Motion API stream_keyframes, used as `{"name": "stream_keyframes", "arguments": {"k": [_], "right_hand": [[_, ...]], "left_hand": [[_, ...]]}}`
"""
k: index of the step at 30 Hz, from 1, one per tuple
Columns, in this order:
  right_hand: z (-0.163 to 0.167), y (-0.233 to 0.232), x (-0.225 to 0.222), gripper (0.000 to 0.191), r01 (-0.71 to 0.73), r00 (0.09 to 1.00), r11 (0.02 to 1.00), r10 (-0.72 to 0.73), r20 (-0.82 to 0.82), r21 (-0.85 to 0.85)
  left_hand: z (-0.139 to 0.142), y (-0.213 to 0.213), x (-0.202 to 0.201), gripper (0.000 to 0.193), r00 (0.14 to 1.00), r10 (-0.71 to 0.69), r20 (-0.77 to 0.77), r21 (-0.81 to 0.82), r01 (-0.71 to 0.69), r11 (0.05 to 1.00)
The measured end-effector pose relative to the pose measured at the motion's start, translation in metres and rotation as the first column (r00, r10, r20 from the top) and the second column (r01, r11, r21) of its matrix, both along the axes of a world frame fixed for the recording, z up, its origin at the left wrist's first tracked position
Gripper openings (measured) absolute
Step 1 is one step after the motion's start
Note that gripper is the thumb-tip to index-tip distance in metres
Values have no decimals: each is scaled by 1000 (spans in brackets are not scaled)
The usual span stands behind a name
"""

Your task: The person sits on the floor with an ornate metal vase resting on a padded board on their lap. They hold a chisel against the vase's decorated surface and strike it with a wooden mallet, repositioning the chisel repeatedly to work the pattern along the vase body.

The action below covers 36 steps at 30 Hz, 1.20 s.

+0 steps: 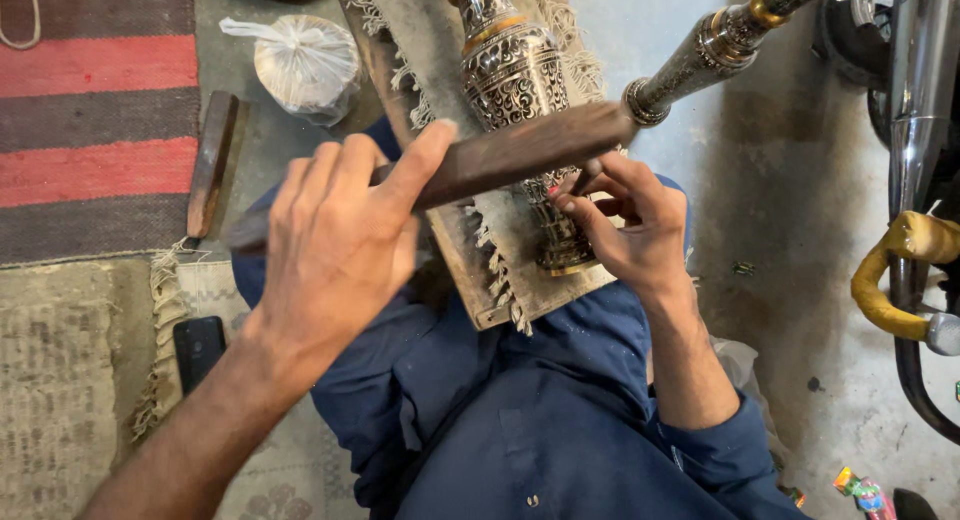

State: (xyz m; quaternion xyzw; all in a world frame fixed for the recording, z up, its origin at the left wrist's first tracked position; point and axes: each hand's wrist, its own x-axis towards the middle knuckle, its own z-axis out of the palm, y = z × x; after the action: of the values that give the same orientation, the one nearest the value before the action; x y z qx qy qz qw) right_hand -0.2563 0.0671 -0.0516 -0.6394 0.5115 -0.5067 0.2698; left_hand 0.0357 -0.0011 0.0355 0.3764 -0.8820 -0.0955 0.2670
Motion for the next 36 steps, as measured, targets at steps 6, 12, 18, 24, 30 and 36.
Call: {"name": "stream_keyframes", "arguments": {"k": [6, 12, 18, 24, 30, 36], "right_hand": [[1, 0, 5, 40, 16, 1000, 1000, -16, 18, -15], [2, 0, 7, 38, 46, 999, 999, -46, -12, 15], [1, 0, 5, 34, 17, 1000, 999, -18, 22, 36], [0, 1, 4, 32, 24, 999, 999, -23, -24, 37], [0, 0, 3, 35, 20, 999, 1000, -19, -46, 23], [2, 0, 1, 35, -34, 999, 998, 33, 24, 47]], "left_hand": [[-6, -4, -3, 74, 999, -33, 28, -75, 35, 997], [-8, -3, -3, 74, 998, -8, 61, -184, 20, 983], [-4, -7, -1, 71, 999, -12, 38, -174, 18, 985], [1, -14, -3, 71, 999, -44, -2, -141, 43, 989], [1, -15, -5, 69, 1000, -25, 10, -149, 26, 989], [0, -21, -7, 69, 999, -35, -12, -107, 34, 994]]}}
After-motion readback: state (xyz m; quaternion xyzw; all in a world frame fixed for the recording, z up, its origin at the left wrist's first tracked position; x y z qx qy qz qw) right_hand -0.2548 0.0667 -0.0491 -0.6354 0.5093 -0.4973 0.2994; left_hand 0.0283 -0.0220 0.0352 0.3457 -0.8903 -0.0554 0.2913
